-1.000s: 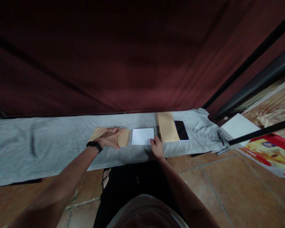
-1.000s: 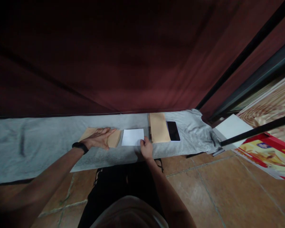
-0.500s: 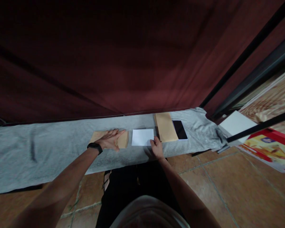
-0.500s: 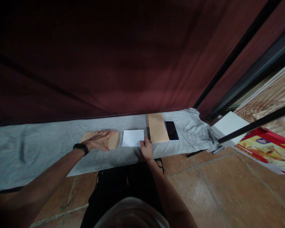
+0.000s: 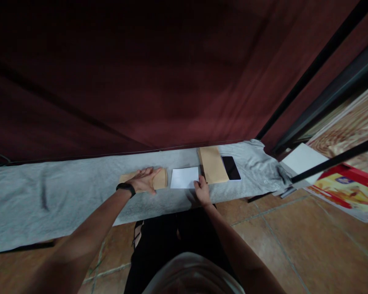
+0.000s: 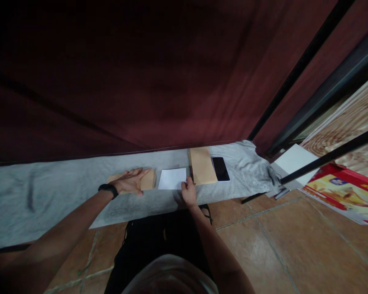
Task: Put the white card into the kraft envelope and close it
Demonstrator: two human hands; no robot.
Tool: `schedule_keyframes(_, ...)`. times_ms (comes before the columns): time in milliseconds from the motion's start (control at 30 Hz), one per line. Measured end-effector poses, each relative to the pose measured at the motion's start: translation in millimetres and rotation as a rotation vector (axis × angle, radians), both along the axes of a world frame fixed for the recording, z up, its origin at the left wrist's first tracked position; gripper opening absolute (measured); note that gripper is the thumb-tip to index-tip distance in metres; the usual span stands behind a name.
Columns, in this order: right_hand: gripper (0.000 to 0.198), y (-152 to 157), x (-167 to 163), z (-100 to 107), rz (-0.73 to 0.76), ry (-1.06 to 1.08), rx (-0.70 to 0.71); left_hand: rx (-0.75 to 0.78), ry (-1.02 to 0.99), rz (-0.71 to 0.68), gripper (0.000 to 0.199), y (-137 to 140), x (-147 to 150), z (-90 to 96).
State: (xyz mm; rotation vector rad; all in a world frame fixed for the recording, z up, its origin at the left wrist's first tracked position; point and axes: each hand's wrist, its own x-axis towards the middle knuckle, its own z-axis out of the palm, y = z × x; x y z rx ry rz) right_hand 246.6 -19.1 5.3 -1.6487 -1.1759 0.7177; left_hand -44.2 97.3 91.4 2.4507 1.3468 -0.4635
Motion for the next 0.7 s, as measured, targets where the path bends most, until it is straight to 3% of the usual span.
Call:
schedule_keyframes(433, 0.059, -1.1, -4.9, 1.3, -0.008, -0.171, -0.032, 0.033, -0.008, 0.048, 0.126, -3.8, 4.3, -3.1)
schedule_keyframes(700, 0.058, -2.0, -6.5, -6.5, -0.044, -0.283, 0.152, 0.026, -0.011, 0.077, 0.131, -7.2, 5.2, -5.7)
